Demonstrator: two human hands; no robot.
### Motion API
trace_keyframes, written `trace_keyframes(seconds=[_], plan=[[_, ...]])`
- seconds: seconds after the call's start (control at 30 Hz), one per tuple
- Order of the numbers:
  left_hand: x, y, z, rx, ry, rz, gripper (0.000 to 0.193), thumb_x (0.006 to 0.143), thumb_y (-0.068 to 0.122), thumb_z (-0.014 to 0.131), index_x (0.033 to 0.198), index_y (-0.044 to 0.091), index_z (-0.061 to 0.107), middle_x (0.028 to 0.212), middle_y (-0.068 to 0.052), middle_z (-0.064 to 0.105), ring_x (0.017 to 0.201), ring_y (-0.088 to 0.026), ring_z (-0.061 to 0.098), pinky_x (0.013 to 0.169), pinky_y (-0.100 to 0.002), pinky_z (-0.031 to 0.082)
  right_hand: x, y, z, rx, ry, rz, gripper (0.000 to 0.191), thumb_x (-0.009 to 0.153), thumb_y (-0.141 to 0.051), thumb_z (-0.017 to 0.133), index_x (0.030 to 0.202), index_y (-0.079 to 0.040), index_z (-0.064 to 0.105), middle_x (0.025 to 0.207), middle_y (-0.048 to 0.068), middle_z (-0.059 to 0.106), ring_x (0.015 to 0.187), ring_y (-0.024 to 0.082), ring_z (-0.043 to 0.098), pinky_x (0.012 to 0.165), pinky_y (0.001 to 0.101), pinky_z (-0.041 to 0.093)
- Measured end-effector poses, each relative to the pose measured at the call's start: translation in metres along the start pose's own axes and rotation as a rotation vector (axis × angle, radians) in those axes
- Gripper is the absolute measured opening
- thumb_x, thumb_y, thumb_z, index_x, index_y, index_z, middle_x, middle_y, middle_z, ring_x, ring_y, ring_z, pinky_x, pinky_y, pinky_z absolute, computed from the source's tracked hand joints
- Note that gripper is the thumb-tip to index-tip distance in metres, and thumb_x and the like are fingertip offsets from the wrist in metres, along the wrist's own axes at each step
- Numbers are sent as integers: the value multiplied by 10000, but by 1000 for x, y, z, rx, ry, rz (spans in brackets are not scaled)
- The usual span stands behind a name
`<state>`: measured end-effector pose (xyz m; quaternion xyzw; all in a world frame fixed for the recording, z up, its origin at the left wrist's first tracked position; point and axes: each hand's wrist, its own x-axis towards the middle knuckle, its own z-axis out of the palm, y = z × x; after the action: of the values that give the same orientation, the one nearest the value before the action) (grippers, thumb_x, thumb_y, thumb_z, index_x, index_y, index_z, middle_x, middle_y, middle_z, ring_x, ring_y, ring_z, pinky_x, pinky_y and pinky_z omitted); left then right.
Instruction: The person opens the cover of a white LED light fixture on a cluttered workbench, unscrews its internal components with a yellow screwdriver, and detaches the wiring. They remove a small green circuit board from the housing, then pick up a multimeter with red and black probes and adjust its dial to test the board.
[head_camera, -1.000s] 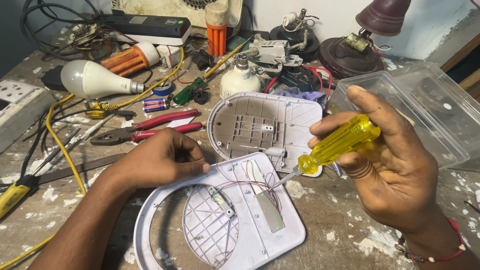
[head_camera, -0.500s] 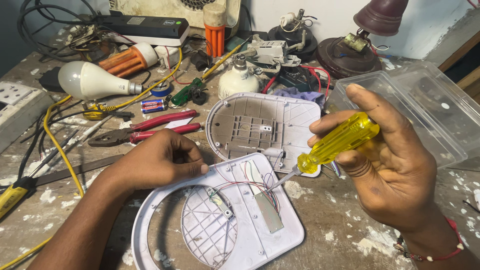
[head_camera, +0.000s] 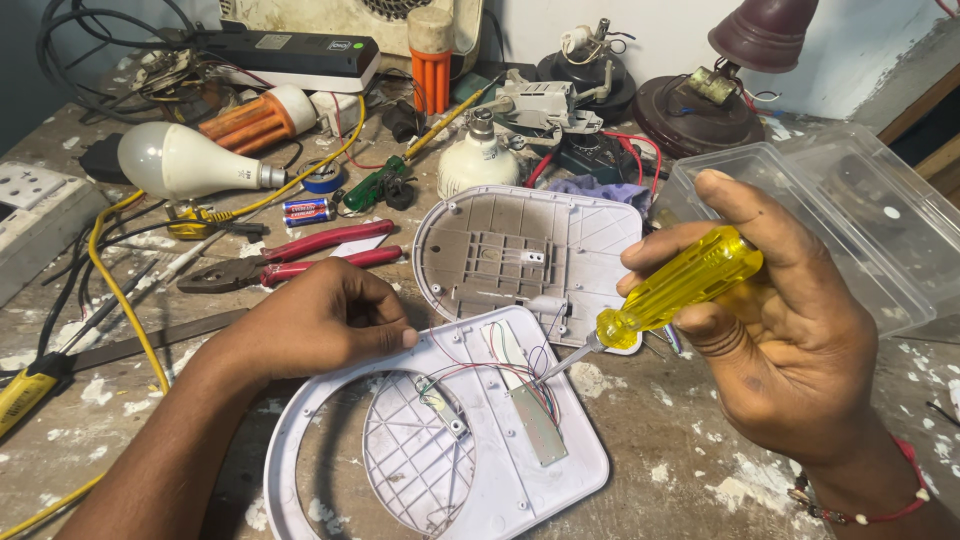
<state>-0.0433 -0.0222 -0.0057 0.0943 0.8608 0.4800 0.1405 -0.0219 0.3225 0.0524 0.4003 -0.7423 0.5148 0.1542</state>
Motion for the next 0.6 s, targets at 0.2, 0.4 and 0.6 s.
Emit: trace_keyframes(seconds=[0.2,0.4,0.6], plan=[[0,1,0,12,1,-6,195,770,206,811,759,12,794,629,-53,743,579,-104,614,580,-315,500,0,0,0,0,-7,-1,633,1037,-96,625,1597,-13,343,1294,187,686,1166,233,720,1023,383,632],[-1,2,0,5,9,-10,194,767,206,815,762,13,796,637,-53,750,586,-106,622,588,-312,504,3,-3,1,-14,-20,-4,634,1038,-103,613,1601,-15,334,1302,189,684,1171,233,718,1027,381,629],[-1,1,1,7,6,-16,194,765,205,813,767,12,803,635,-60,749,582,-114,621,582,-317,499,4,-4,3,55,-24,-20,651,987,-145,632,1550,-23,330,1294,171,642,1151,210,685,1005,367,618]])
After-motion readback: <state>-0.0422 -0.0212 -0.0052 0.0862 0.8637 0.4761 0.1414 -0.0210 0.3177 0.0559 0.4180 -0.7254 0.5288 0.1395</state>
